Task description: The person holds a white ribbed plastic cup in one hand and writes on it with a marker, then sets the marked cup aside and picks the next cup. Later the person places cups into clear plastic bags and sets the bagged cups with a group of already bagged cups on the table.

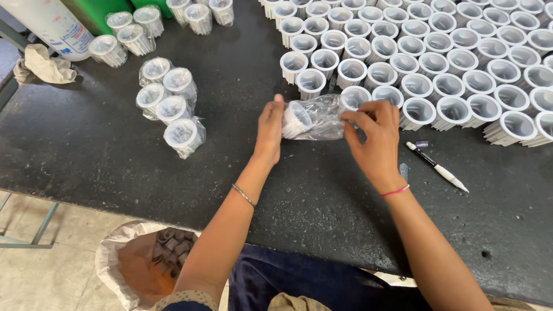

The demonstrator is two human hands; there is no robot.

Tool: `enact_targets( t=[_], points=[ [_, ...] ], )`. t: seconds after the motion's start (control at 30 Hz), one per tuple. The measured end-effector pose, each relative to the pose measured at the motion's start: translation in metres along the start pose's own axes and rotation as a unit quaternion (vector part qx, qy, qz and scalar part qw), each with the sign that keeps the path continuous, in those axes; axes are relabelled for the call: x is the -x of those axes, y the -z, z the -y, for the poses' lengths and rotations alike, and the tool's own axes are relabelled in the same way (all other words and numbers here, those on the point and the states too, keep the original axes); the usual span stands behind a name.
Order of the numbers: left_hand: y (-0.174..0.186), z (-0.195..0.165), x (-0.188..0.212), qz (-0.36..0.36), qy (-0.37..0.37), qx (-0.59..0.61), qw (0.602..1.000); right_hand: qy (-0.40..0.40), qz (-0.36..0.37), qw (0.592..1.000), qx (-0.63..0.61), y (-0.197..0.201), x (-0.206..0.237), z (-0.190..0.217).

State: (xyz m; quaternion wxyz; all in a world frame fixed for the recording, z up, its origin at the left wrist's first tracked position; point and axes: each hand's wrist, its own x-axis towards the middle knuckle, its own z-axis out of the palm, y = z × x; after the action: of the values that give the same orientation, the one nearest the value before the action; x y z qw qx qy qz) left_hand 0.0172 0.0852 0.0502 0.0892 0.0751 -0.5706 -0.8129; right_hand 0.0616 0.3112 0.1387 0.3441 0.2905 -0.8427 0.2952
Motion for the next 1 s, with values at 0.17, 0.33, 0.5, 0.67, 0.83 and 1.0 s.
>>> enact_targets(
  t=[0.17, 0.33, 0.5, 0.67, 0.83, 1.0],
  points=[
    [-0.011, -0.019, 0.018, 0.118, 0.101, 0.009, 0.988, -0.117, 0.064, 0.984, -0.123, -0.004, 0.003, -0.004],
    [-0.017, -0.029, 0.024, 0.211, 0.03, -0.028, 0.977, -0.217, 0.065, 0.954, -0.195, -0.005, 0.006, -0.026],
    [-0.018, -0.034, 0.026, 0.191, -0.01, -0.024, 0.981, -0.175, 0.157, 0.966, -0.107, -0.004, 0.007, -0.045],
    [-0.017, -0.036, 0.026, 0.211, -0.013, -0.056, 0.976, -0.184, 0.208, 0.952, -0.125, -0.003, 0.004, -0.038],
    [-0.016, -0.038, 0.024, 0.19, -0.006, -0.068, 0.98, -0.18, 0.156, 0.94, -0.245, 0.011, -0.007, -0.023],
    [-0.013, -0.038, 0.02, 0.188, -0.017, -0.063, 0.98, -0.175, 0.174, 0.923, -0.294, 0.014, -0.012, -0.019]
  ],
)
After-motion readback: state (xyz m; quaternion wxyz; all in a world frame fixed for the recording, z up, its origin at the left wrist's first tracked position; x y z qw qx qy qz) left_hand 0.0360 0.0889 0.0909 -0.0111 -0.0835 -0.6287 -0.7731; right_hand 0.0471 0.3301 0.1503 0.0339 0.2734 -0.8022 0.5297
